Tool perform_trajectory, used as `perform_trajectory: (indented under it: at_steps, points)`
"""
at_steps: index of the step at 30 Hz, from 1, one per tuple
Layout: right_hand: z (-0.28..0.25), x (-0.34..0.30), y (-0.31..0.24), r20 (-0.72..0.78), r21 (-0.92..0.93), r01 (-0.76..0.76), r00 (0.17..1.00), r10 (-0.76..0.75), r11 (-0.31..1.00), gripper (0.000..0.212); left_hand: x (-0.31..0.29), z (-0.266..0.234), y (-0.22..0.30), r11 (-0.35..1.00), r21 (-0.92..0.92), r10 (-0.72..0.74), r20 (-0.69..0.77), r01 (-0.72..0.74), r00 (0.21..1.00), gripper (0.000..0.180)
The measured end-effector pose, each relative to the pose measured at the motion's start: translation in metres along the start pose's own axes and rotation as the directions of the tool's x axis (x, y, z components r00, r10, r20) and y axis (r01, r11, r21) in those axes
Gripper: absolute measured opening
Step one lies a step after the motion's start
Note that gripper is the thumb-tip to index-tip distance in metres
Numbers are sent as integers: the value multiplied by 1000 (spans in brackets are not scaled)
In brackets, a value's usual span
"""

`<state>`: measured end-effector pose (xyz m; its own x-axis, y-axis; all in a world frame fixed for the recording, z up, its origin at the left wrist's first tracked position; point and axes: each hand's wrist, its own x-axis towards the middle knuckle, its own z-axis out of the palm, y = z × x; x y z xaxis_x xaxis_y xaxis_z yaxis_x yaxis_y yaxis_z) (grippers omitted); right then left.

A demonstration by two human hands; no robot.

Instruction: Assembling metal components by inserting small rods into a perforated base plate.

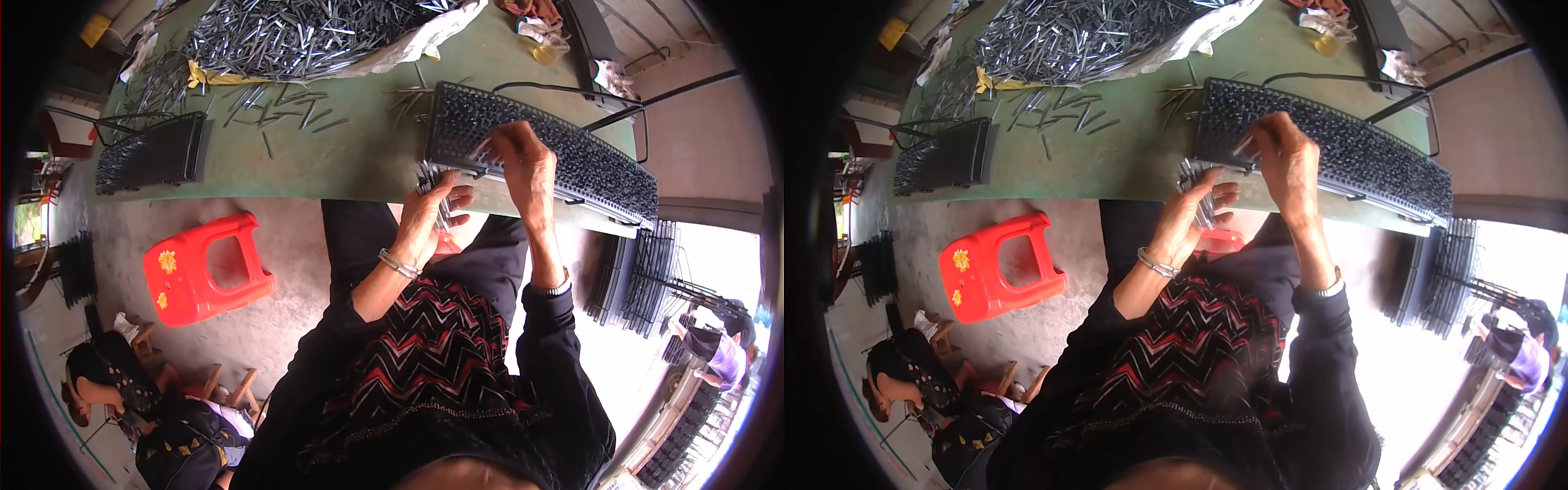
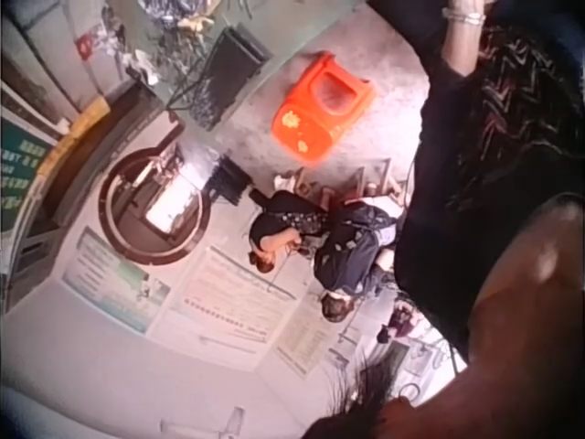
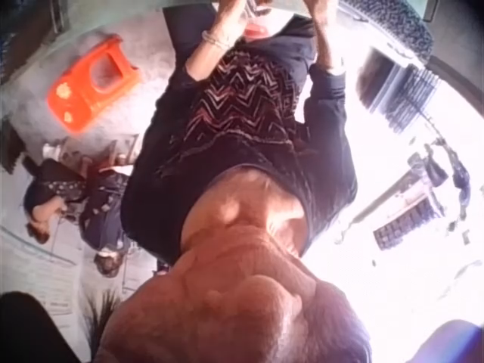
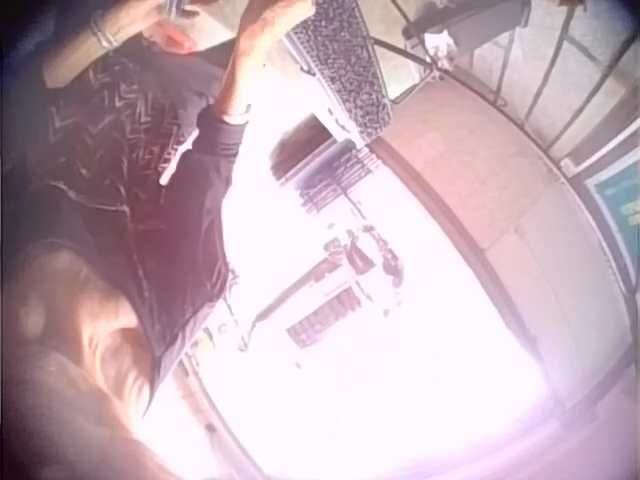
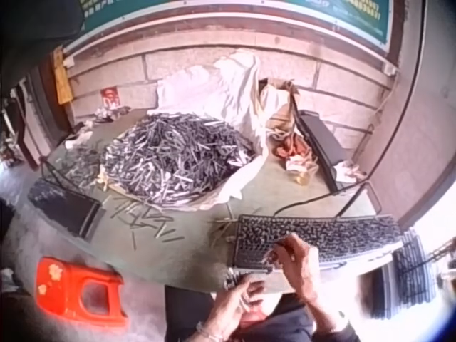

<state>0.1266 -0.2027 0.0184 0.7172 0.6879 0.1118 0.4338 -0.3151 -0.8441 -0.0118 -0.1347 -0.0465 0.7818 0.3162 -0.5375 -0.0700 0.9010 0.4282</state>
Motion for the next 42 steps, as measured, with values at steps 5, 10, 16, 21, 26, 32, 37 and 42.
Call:
perform_trajectory:
  at_steps: [5,10,16,21,26,32,37,42]
  points:
    - [11,14,9,-221,-181,211,943,-248,961,7,2,5,-7,1000,-28,4,72,-2,997,32]
    - [15,21,19,-185,-266,214,946,-267,940,7,6,-1,-10,1000,-19,-1,118,3,993,33]
    - [8,25,18,-129,-310,234,950,-285,922,8,7,-2,-11,995,-96,8,150,6,989,22]
    - [12,28,26,15,-418,392,905,-425,819,10,7,0,-11,998,-62,17,51,-14,999,21]
    - [18,23,28,-3,-529,403,879,-476,747,14,2,6,-8,999,-43,8,5,-8,1000,20]
    - [5,-5,17,126,-192,111,988,-87,975,15,5,-1,-10,999,-52,15,85,-10,996,20]
    - [-3,-20,5,210,-140,24,978,6,990,8,1,10,-9,999,-29,21,45,-19,999,22]
    - [-3,-1,10,-225,-206,88,965,-135,975,8,5,11,-7,999,43,-1,71,-2,997,26]
